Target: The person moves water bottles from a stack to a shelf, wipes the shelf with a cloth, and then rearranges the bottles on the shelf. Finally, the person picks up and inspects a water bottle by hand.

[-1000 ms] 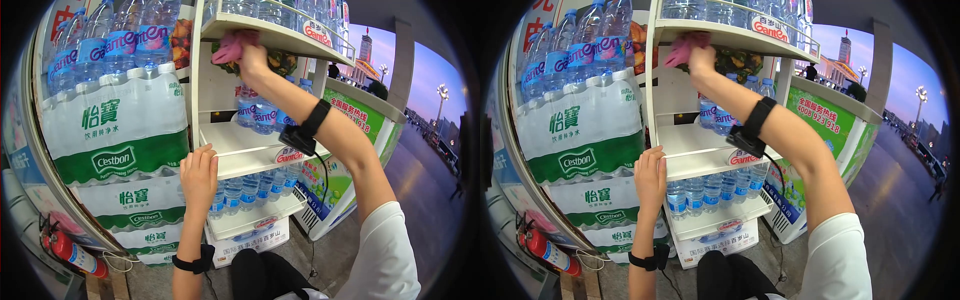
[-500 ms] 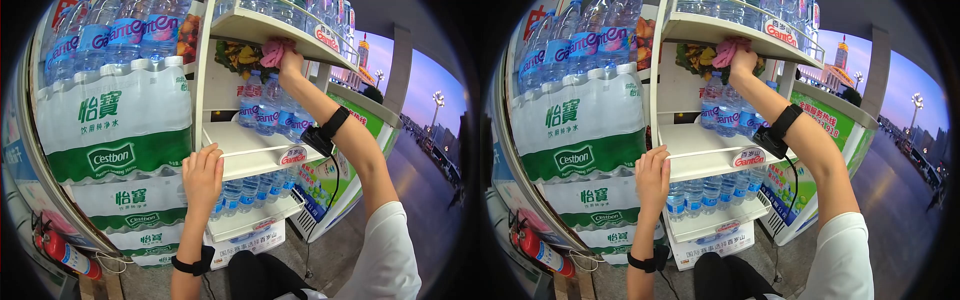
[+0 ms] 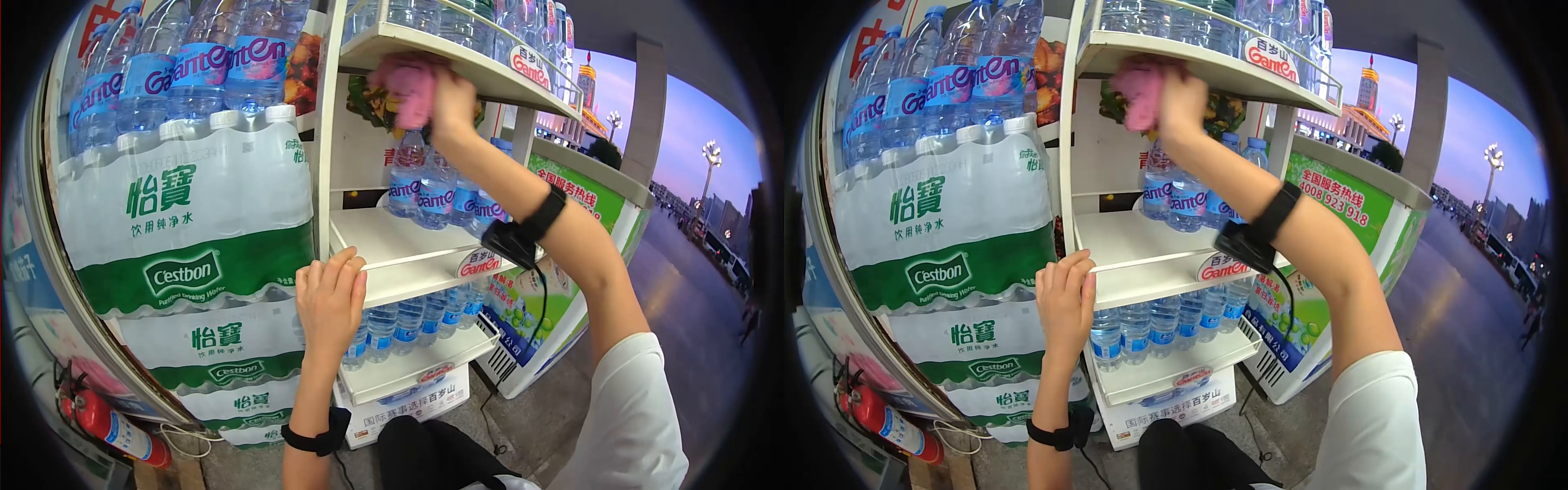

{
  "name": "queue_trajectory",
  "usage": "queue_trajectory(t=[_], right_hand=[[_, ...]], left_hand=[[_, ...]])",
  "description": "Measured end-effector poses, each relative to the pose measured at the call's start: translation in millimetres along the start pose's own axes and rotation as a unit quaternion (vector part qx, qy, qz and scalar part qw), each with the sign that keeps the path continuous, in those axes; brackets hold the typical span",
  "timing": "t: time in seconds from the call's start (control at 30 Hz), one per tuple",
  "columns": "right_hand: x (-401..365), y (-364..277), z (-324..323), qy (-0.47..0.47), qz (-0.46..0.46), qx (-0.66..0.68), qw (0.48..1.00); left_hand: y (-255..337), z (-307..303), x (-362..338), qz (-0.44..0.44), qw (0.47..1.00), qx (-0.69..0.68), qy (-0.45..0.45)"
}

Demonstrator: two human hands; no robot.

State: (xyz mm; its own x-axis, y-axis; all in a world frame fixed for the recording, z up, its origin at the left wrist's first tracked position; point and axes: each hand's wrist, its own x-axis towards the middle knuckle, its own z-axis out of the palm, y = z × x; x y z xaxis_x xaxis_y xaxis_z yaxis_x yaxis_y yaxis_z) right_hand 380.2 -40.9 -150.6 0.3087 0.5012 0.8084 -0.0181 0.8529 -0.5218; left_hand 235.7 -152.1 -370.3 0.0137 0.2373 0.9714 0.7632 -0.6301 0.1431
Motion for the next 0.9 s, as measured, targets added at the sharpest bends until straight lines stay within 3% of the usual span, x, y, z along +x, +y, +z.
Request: queue_trajectory(t=[0.07, 0.13, 0.2, 0.33, 0.37, 0.47, 0.5, 0.53, 0.57, 0.6, 0.67, 0.77, 0.87, 0.9], right_hand=[[33.0, 24.5, -40.3, 0.043, -0.079, -0.063, 0.994], [39.3, 18.0, -71.3, 0.096, -0.078, -0.12, 0.985], [39.1, 5.8, -88.4, 0.121, -0.023, -0.094, 0.988], [51.0, 23.8, -81.7, 0.168, -0.068, -0.091, 0.979], [41.6, 19.4, -71.7, 0.148, -0.049, -0.068, 0.985], [29.1, 27.9, -38.1, 0.047, -0.094, -0.167, 0.98], [17.7, 23.9, -18.5, -0.002, -0.083, -0.067, 0.994], [11.6, 20.6, -5.3, -0.045, -0.043, -0.073, 0.995], [3.2, 19.3, 10.6, -0.061, -0.071, -0.081, 0.992], [-8.1, 11.2, 26.0, -0.059, -0.128, -0.115, 0.983], [-12.2, 6.7, 44.0, -0.069, -0.072, -0.056, 0.993], [-1.9, 15.3, 33.5, -0.058, -0.08, -0.06, 0.993], [25.8, 22.2, -13.9, -0.032, 0.003, -0.154, 0.987], [43.8, 34.9, -36.1, 0.001, -0.015, -0.173, 0.985]], left_hand=[[-0.4, 1.3, -1.9, 0.003, 1.0, -0.012, 0.004], [-0.1, 1.0, -2.0, 0.001, 1.0, -0.026, 0.007], [-0.3, 0.1, -1.5, -0.001, 0.999, -0.036, 0.008], [0.9, 1.4, -1.3, -0.014, 0.998, -0.057, 0.005], [1.4, 2.3, -0.8, -0.018, 0.998, -0.063, 0.002], [3.7, 2.3, 1.7, 0.0, 0.999, -0.045, 0.027], [3.0, 2.1, 2.8, 0.003, 0.998, -0.067, 0.021], [1.2, 1.7, 4.4, 0.005, 0.996, -0.09, 0.016], [0.4, 1.7, 4.6, 0.005, 0.993, -0.114, 0.012], [0.5, 1.0, 4.7, 0.004, 0.994, -0.111, 0.007], [1.3, -1.2, 6.8, 0.003, 0.994, -0.107, -0.001], [0.0, 0.1, 6.9, 0.015, 0.996, -0.088, -0.002], [0.8, -2.9, 6.9, 0.013, 0.996, -0.085, -0.007], [1.1, -3.7, 7.1, 0.01, 0.996, -0.09, -0.009]])
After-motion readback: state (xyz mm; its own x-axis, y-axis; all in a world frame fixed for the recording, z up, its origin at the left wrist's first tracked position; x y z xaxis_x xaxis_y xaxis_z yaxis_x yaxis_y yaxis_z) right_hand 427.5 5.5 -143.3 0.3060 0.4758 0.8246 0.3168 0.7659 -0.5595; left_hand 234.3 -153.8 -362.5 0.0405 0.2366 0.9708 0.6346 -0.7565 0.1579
